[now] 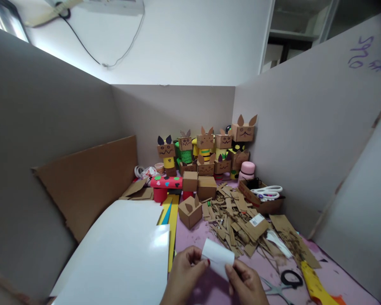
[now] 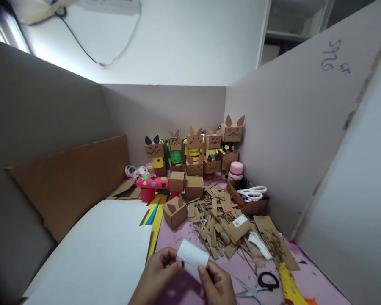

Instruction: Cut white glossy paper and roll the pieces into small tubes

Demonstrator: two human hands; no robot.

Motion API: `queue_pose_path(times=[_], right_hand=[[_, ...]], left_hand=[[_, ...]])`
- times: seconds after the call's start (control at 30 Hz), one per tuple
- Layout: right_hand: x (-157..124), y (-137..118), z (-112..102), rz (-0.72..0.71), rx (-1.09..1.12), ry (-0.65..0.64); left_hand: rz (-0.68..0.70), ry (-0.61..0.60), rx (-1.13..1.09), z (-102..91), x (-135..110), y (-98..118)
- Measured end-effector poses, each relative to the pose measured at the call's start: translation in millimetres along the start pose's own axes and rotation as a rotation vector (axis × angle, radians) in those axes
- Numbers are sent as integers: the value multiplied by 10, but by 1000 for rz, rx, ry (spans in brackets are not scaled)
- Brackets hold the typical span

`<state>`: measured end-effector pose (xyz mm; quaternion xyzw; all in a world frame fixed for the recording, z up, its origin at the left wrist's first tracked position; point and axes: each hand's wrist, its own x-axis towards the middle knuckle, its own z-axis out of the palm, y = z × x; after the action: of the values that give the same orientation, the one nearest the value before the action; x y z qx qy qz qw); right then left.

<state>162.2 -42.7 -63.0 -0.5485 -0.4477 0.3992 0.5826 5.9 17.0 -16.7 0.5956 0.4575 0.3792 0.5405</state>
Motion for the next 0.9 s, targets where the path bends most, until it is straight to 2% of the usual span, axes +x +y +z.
queue_pose_path(times=[0.37,0.67,0.9], right_hand=[[61,43,3,71,104,-57],[109,76,-89,120,113,-114],[67,23,-22,95,126,-67]], left_hand=[[90,-42,149,-14,-38,54],[147,114,231,-138,-13,52],[184,81,260,-37,-62,74]])
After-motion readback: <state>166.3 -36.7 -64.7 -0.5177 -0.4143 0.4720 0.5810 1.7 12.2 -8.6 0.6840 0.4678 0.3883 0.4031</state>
